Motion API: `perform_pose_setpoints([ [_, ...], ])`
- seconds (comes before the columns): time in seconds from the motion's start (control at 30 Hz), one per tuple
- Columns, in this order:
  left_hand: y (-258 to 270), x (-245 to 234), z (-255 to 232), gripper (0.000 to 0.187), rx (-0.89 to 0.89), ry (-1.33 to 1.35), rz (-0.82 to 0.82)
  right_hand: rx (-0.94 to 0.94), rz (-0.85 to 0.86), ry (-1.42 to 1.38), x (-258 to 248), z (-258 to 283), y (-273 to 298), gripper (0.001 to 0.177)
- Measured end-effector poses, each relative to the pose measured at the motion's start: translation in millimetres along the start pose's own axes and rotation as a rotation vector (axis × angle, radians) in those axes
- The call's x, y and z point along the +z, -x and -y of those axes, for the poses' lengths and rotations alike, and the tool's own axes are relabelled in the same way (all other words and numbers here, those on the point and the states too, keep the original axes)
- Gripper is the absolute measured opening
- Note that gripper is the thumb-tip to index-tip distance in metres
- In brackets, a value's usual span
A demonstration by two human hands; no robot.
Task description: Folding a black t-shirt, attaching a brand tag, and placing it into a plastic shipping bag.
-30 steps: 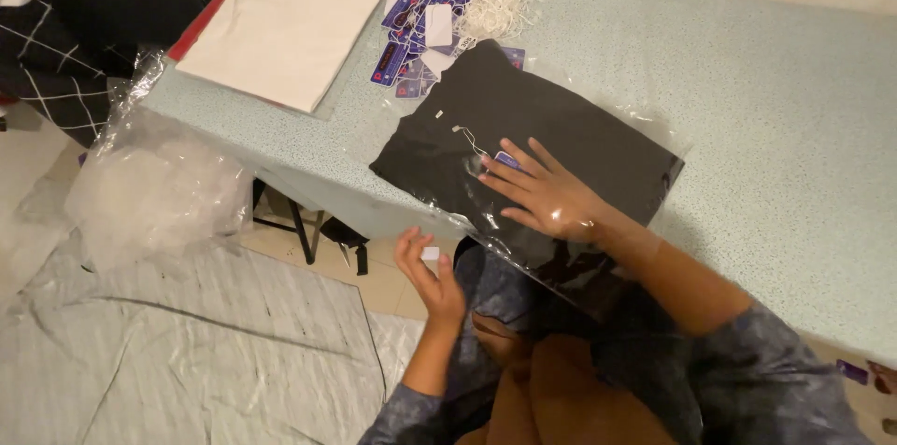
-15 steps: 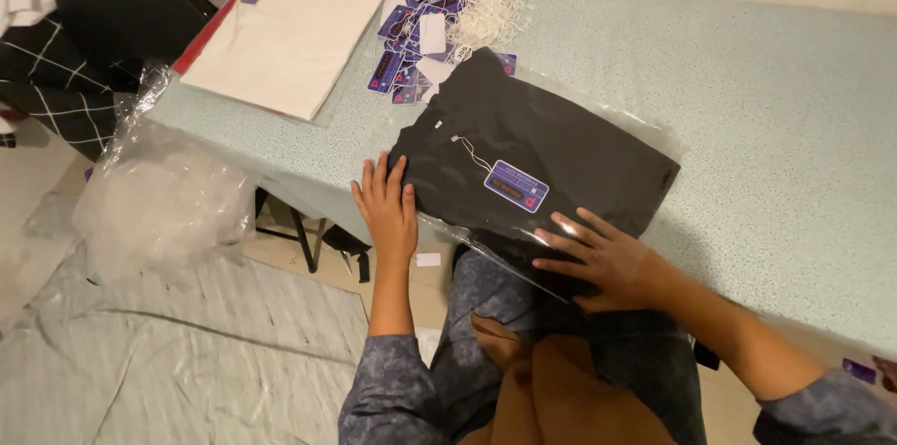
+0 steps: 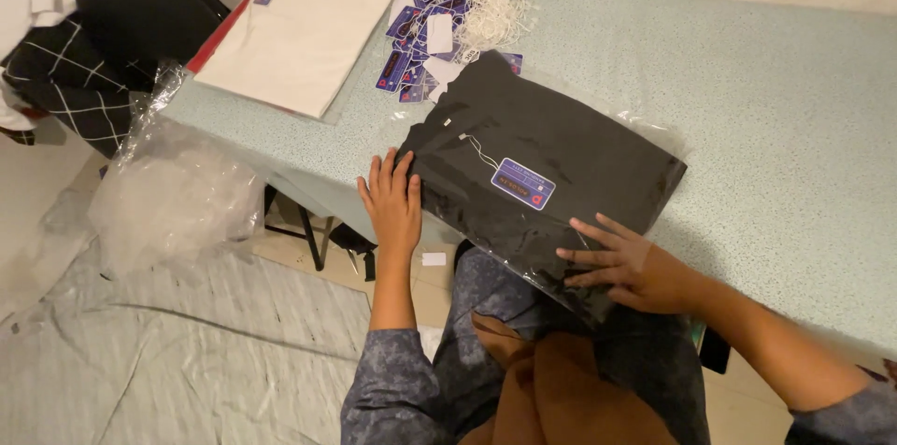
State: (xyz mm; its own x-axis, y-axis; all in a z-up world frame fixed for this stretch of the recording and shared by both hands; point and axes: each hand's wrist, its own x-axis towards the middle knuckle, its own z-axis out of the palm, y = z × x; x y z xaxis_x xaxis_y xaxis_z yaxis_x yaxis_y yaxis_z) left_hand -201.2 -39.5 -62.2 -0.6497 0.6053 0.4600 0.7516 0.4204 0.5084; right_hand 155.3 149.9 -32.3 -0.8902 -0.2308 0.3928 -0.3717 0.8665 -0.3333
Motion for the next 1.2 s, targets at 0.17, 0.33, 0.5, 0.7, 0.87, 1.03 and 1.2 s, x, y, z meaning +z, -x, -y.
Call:
perform_pose_setpoints([
  [0.17,-0.2,-8.0,-7.7,0.046,-0.048,0.112,0.052,0.112,0.035,0.091,-13.8,17.7,-10.1,0.051],
  [0.33,38.1,-4.9,-35.6,0.058,-0.183,0.473,-0.272,0.276,-0.052,0.241,-6.9,-1.5,-6.9,0.065],
  [0.5,137.9,67.8,-79.6,0.033,-0.890,1.495,-0.108,0.504,0.034,0.560,-9.5,-9.4,-26.1,0.105],
  [0.7,177.4,60.2,-141.9,0.050,-0.837,1.606,0.559,0.526,0.074,0.536,8.1,-29.1,-33.6,0.111],
  [0.87,150.3,13.4,-177.0,0.054,-0.810,1.584,0.674,0.554,0.021,0.486,14.4,-28.8,-53.1,0.106],
  [1.03,152.7,11.2,-178.0,0.063,-0.744,1.687,0.696,0.565,0.024,0.504,12.5,-33.7,-74.2,0.105],
  [1.2,155.8,14.7,-178.3,0.058,-0.706,1.681,0.700,0.788,0.269,0.337,-9.6,-16.0,-108.0,0.100],
])
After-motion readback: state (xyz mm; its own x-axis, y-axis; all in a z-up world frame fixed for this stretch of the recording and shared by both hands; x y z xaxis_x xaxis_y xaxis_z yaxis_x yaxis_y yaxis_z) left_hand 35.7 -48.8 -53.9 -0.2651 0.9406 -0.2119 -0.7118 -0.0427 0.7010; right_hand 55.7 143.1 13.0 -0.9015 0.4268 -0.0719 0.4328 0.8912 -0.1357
